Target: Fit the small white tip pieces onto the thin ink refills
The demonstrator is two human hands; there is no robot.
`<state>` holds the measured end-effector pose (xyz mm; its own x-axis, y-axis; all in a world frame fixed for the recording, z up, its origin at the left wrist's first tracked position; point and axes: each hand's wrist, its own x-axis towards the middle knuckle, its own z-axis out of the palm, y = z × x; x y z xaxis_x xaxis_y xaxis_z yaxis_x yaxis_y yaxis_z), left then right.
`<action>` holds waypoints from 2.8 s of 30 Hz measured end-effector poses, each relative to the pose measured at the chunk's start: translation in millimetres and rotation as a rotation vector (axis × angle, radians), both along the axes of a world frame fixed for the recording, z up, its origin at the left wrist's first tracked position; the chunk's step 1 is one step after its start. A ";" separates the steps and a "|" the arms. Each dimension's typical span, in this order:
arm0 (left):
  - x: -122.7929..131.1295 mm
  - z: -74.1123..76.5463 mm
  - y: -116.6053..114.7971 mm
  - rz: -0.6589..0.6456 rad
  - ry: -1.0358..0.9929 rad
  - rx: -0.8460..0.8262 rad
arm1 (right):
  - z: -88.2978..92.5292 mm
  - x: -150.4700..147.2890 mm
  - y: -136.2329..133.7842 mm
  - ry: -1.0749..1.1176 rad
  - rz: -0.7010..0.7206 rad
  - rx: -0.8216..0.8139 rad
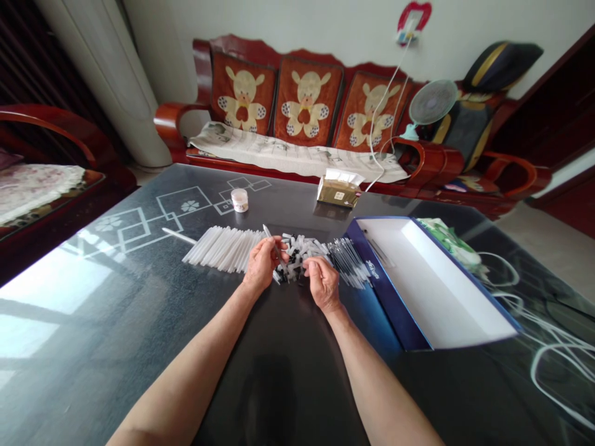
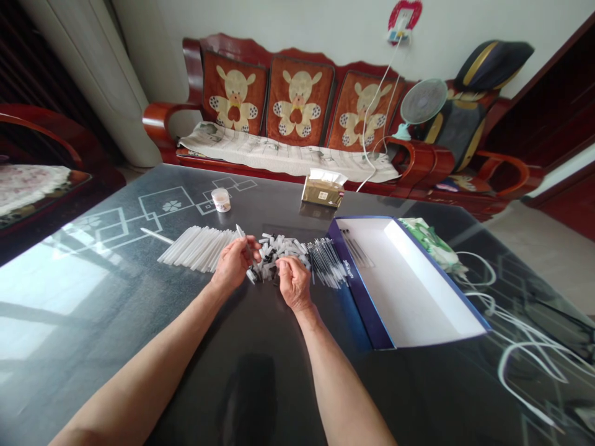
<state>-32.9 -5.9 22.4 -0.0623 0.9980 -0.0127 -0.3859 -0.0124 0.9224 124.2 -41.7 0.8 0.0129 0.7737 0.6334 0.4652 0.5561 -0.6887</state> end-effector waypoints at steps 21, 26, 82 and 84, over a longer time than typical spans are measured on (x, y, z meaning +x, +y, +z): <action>-19.5 -9.1 -31.8 -0.018 0.816 0.197 | -5.2 -5.3 4.6 -0.547 -0.018 0.103; -10.6 -14.7 -34.4 0.034 0.954 0.350 | 4.7 -0.2 4.8 -0.325 -0.054 0.124; 6.5 -12.2 -45.6 -0.249 1.236 0.648 | 3.4 16.0 -25.6 0.546 0.143 -0.527; 6.7 -11.5 -45.9 -0.250 1.259 0.651 | 6.5 18.6 -25.2 0.507 0.118 -0.546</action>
<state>-26.3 -51.8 10.9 0.4859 0.7908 0.3722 0.6114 -0.6118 0.5019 142.7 -66.8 7.3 0.0985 0.9903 0.0984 -0.0235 0.1011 -0.9946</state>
